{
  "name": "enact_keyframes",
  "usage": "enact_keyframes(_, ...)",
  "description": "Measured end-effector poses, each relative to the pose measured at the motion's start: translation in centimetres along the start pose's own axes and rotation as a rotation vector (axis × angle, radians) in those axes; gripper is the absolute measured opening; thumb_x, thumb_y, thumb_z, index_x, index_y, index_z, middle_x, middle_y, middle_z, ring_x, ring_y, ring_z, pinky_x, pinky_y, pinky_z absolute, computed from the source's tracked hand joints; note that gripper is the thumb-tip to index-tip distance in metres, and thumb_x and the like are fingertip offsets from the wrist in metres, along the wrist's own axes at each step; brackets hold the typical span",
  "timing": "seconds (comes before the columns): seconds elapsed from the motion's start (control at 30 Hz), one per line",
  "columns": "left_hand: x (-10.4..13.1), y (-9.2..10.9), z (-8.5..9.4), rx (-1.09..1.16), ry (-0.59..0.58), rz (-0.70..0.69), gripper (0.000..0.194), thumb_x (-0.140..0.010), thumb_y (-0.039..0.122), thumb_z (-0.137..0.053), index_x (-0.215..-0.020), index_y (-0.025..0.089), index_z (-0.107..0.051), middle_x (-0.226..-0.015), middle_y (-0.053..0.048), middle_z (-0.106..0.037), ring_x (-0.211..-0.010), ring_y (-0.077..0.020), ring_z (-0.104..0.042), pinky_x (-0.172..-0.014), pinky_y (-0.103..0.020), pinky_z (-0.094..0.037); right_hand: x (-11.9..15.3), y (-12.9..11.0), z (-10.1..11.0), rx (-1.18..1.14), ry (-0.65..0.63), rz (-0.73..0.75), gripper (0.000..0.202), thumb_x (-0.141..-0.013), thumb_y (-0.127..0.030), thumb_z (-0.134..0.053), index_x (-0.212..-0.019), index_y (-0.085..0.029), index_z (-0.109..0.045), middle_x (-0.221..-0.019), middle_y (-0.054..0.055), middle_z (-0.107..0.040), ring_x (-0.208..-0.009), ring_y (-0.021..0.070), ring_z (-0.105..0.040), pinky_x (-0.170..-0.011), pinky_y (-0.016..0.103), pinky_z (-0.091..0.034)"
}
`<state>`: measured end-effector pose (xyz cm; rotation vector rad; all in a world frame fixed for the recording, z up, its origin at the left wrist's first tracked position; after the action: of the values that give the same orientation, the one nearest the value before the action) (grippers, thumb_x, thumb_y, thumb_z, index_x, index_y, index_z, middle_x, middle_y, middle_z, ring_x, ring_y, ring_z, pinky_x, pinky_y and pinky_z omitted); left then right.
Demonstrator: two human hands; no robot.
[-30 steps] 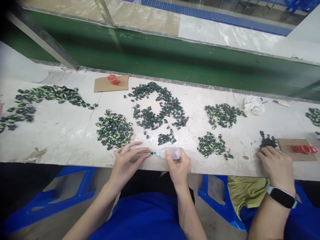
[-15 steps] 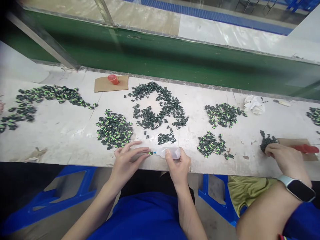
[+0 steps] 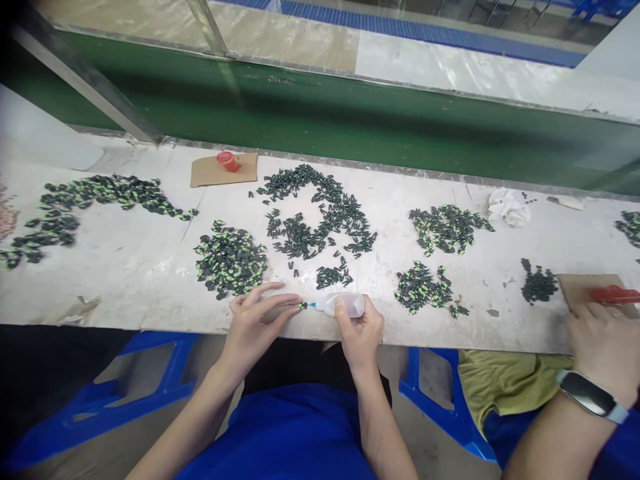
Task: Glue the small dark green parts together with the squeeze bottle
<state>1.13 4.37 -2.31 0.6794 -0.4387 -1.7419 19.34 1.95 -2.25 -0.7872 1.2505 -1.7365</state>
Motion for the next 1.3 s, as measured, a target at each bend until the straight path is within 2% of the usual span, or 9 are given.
enact_keyframes(0.23, 0.1, -0.1, -0.2, 0.006, 0.018, 0.003, 0.01, -0.079, 0.02, -0.069, -0.085, 0.029, -0.07, -0.085, 0.002, -0.075, -0.104, -0.0242, -0.063, -0.088, -0.039, -0.025, 0.0, 0.5, 0.0, 0.017, -0.045, 0.015, 0.031, -0.076, -0.044, -0.063, -0.062, -0.017, -0.055, -0.053, -0.004, -0.051, -0.05, 0.0102, -0.045, -0.047, 0.021, -0.036)
enact_keyframes(0.5, 0.2, -0.1, -0.2, 0.011, 0.043, -0.001, 0.01, -0.078, 0.02, -0.07, -0.084, 0.029, -0.07, -0.085, 0.002, -0.075, -0.102, -0.0241, -0.064, -0.087, -0.039, -0.025, 0.2, 0.2, 0.0, -0.008, -0.011, 0.023, 0.031, -0.076, -0.041, -0.063, -0.06, -0.018, -0.052, -0.051, -0.005, -0.048, -0.049, 0.0096, -0.043, -0.047, 0.021, -0.036)
enact_keyframes(0.67, 0.2, -0.2, -0.4, 0.016, 0.027, 0.009, 0.01, -0.079, 0.02, -0.069, -0.084, 0.028, -0.07, -0.085, 0.001, -0.075, -0.103, -0.0249, -0.062, -0.089, -0.041, -0.024, 0.1, 1.0, 1.1, -0.281, 0.258, 0.038, 0.026, -0.078, -0.043, -0.06, -0.079, -0.017, -0.058, -0.069, 0.0, -0.059, -0.059, 0.014, -0.056, -0.055, 0.026, -0.046)
enact_keyframes(0.77, 0.2, -0.1, -0.3, 0.01, 0.006, 0.003, 0.01, -0.08, 0.02, -0.068, -0.086, 0.027, -0.069, -0.088, 0.001, -0.075, -0.105, -0.0259, -0.06, -0.089, -0.042, -0.024, -0.9, 0.9, 1.9, -0.322, 0.369, 0.061, 0.032, -0.069, -0.036, -0.072, -0.088, -0.019, -0.053, -0.079, 0.002, -0.063, -0.072, 0.0171, -0.064, -0.07, 0.032, -0.052)
enact_keyframes(0.9, 0.1, -0.2, -0.1, -0.006, -0.035, -0.025, 0.011, -0.082, 0.025, -0.067, -0.092, 0.029, -0.07, -0.095, -0.001, -0.074, -0.108, -0.0277, -0.057, -0.089, -0.044, -0.025, -2.8, 0.4, 2.2, -0.246, 0.348, 0.145, 0.043, -0.062, -0.027, -0.078, -0.086, -0.023, -0.042, -0.089, 0.003, -0.067, -0.091, 0.0198, -0.067, -0.089, 0.039, -0.05)
enact_keyframes(1.03, 0.2, -0.4, -0.2, -0.031, -0.04, -0.071, 0.011, -0.085, 0.027, -0.062, -0.087, 0.03, -0.072, -0.098, -0.003, -0.072, -0.108, -0.0283, -0.055, -0.088, -0.045, -0.028, -4.0, 0.8, 1.9, -0.085, 0.285, 0.128, 0.044, -0.065, -0.027, -0.076, -0.093, -0.023, -0.042, -0.098, 0.007, -0.068, -0.091, 0.0203, -0.068, -0.086, 0.041, -0.052)
enact_keyframes(1.1, 0.3, -0.6, -0.3, -0.045, -0.034, -0.087, 0.014, -0.087, 0.028, -0.058, -0.085, 0.03, -0.072, -0.098, -0.004, -0.071, -0.108, -0.0281, -0.055, -0.087, -0.045, -0.03, -3.6, 0.7, 2.0, 0.019, 0.322, 0.197, 0.047, -0.066, -0.029, -0.077, -0.1, -0.021, -0.045, -0.102, 0.01, -0.066, -0.093, 0.0217, -0.066, -0.081, 0.04, -0.054)
enact_keyframes(1.23, 0.4, -0.8, -0.4, -0.052, -0.041, -0.11, 0.019, -0.089, 0.032, -0.054, -0.083, 0.029, -0.072, -0.097, -0.004, -0.071, -0.106, -0.0281, -0.055, -0.086, -0.044, -0.032, -0.6, -0.8, 2.0, 0.295, 0.649, 0.55, 0.04, -0.071, -0.026, -0.077, -0.104, -0.019, -0.054, -0.103, 0.011, -0.06, -0.1, 0.0243, -0.059, -0.076, 0.037, -0.053)
enact_keyframes(1.3, 0.4, -0.8, -0.4, -0.047, -0.048, -0.129, 0.021, -0.09, 0.035, -0.052, -0.085, 0.028, -0.072, -0.096, -0.004, -0.072, -0.105, -0.0281, -0.056, -0.087, -0.044, -0.033, 0.8, -1.3, 1.1, 0.369, 0.571, 0.642, 0.022, -0.08, -0.019, -0.068, -0.1, -0.02, -0.06, -0.09, 0.007, -0.06, -0.086, 0.0191, -0.059, -0.072, 0.033, -0.051)
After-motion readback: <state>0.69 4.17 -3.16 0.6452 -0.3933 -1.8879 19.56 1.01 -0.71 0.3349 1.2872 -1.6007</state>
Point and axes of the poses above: each hand's wrist, its own x-axis away from the middle knuckle, its own z-axis out of the back of the hand, y = z × x, the point moved 2 cm from there along -x, towards the middle knuckle
